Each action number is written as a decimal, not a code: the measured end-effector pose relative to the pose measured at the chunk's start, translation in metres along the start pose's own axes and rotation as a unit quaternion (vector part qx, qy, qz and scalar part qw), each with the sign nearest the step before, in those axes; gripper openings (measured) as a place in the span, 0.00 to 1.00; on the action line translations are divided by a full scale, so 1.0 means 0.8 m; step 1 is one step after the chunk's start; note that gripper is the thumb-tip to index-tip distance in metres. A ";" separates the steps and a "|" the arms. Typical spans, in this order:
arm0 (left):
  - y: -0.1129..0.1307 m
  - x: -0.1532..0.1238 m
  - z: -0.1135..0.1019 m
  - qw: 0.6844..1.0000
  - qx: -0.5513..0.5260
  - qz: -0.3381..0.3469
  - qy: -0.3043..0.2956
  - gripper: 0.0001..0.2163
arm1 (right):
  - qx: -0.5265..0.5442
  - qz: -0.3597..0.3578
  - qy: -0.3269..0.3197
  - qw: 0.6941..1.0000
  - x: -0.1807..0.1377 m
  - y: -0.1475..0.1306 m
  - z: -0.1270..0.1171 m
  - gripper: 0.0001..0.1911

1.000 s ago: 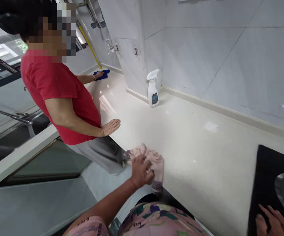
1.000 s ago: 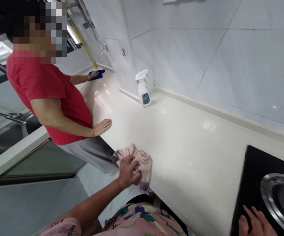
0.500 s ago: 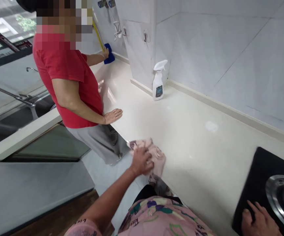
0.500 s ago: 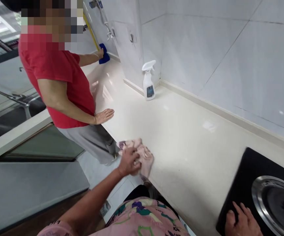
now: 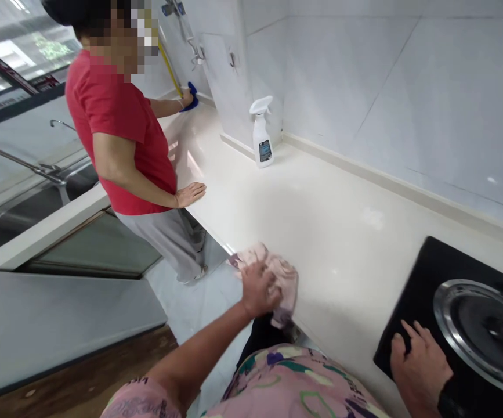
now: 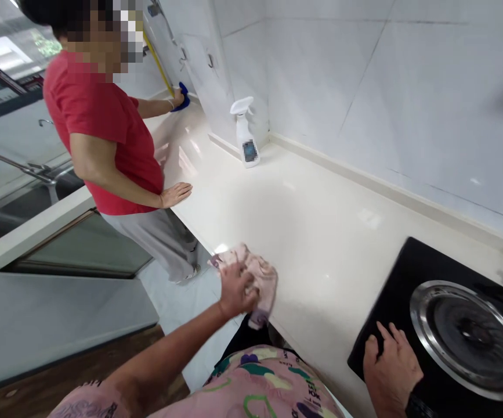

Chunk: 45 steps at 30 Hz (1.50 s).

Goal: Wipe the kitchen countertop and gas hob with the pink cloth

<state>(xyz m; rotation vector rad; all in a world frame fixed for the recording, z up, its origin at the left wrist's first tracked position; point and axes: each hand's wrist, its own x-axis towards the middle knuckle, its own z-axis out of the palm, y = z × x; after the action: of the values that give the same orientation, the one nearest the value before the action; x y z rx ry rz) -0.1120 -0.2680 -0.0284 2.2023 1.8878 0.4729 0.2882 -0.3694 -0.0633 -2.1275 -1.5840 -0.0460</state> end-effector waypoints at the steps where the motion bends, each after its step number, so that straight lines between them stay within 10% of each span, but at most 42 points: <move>1: 0.022 -0.021 0.012 0.999 -0.023 0.046 -0.005 0.13 | 0.003 -0.001 0.002 1.000 0.000 -0.001 0.001 0.25; 6: 0.091 -0.080 0.059 0.979 -0.076 0.182 -0.041 0.15 | 0.004 -0.003 0.003 1.000 -0.002 0.003 0.006 0.27; 11: 0.067 -0.060 0.052 0.968 -0.061 0.233 -0.070 0.14 | 0.018 -0.007 -0.005 1.000 -0.003 0.008 0.008 0.26; 22: -0.069 0.093 -0.031 0.995 0.028 -0.083 0.051 0.09 | -0.008 0.004 0.002 1.000 -0.005 -0.019 0.010 0.23; 27: 0.018 0.141 0.011 0.991 0.038 -0.124 0.020 0.25 | -0.031 0.002 -0.001 1.000 -0.004 -0.025 0.012 0.22; 32: 0.147 0.099 0.070 0.986 -0.013 0.144 -0.078 0.29 | -0.023 0.002 0.012 1.000 -0.002 -0.028 0.013 0.21; 36: 0.186 0.025 0.092 0.943 -0.065 0.312 -0.099 0.28 | -0.019 0.008 0.003 1.000 -0.002 -0.028 0.014 0.21; 40: 0.129 -0.008 0.077 0.938 -0.065 0.332 -0.070 0.26 | -0.012 0.008 0.003 1.000 -0.004 -0.029 0.016 0.20; 45: 0.009 0.032 0.026 0.991 0.061 0.121 -0.019 0.34 | -0.010 0.009 0.012 1.000 -0.005 -0.033 0.019 0.19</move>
<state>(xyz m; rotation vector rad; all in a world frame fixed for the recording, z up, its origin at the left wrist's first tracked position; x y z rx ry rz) -0.0945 -0.2429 -0.0427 2.5156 1.6807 0.3599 0.2589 -0.3610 -0.0687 -2.1481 -1.5579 -0.0824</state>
